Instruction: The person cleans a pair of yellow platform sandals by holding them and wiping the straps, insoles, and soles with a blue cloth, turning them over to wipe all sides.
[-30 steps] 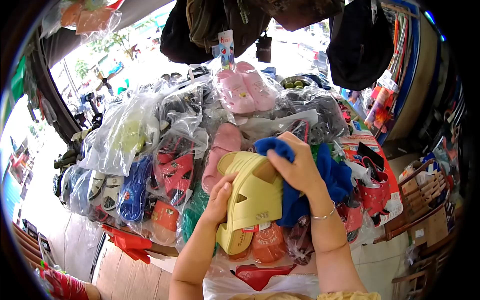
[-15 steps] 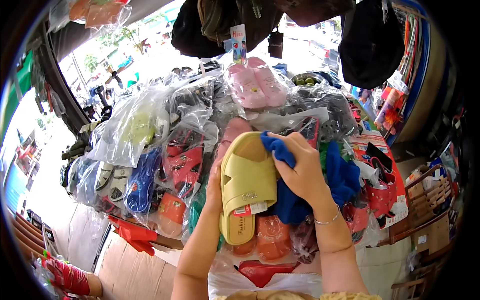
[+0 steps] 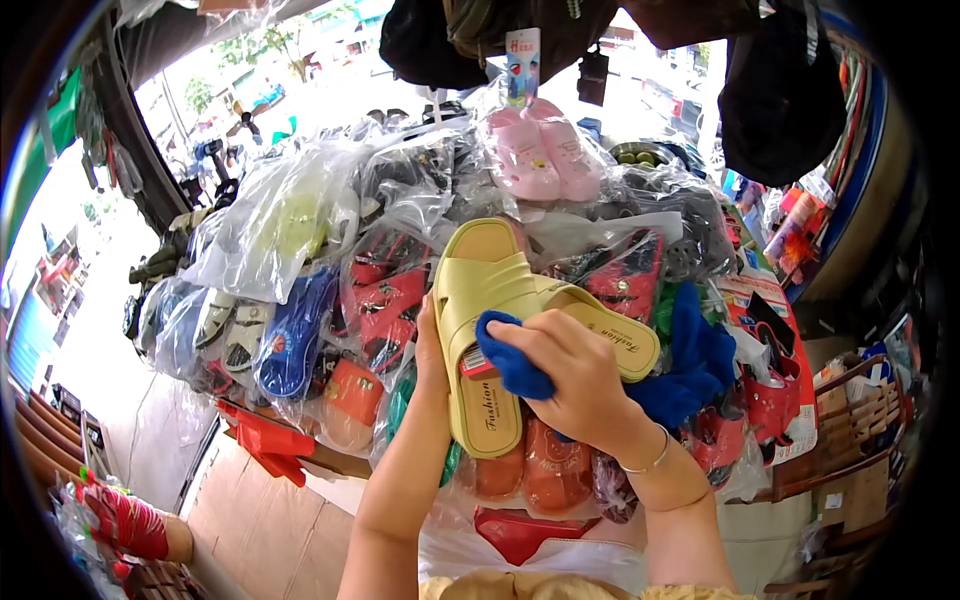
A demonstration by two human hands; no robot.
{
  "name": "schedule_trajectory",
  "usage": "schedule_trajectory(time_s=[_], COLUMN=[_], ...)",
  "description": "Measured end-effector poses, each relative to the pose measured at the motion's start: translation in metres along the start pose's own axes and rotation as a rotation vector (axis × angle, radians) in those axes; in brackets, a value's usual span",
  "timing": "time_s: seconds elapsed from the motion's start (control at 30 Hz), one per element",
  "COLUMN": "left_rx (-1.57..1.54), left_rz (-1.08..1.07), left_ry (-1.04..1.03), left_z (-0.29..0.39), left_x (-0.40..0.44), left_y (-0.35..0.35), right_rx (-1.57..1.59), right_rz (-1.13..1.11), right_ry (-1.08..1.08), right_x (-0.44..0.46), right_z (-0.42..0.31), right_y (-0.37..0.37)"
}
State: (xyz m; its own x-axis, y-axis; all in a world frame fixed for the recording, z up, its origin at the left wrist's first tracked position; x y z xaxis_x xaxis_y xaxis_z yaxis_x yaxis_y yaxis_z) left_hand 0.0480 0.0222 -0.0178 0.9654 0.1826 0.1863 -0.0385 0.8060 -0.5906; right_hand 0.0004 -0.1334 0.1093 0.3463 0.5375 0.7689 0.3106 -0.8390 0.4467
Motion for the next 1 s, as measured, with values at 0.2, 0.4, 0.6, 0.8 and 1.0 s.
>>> schedule_trajectory(time_s=[0.2,0.4,0.6,0.8,1.0], left_rx=[-0.268,0.056,-0.024,-0.050,-0.005], left_rz=[-0.102,0.254,0.144,0.141,0.137], left_ry=[-0.076,-0.035,-0.055,-0.028,-0.051], left_z=[0.007,-0.002,-0.001,-0.005,-0.005], left_x=[0.015,0.014,0.015,0.015,0.021], left_y=[0.021,0.037,0.043,0.041,0.050], right_rx=[0.303,-0.203,0.196,0.061,0.333], right_rz=[-0.626,-0.172,-0.626,-0.352,-0.590], right_ry=[-0.122,-0.118,-0.113,-0.174,-0.163], right_x=[-0.033,-0.014,-0.033,-0.018,-0.028], right_z=[0.000,0.044,0.006,0.036,0.007], right_y=[-0.062,-0.042,-0.058,-0.042,-0.057])
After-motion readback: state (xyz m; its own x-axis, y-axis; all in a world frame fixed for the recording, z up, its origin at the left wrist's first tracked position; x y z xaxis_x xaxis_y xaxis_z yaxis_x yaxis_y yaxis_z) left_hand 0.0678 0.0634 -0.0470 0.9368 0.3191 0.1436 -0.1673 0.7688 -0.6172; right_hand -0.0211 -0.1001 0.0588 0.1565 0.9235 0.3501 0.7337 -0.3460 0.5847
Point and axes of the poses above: each hand's wrist, its own x-axis towards the middle knuckle, its own y-axis out of the back of the hand, z = x × y, the point moved 8 cm from there along x, towards the middle knuckle, and after that the axes turned 15 degrees about x, right-handed, at the moved point
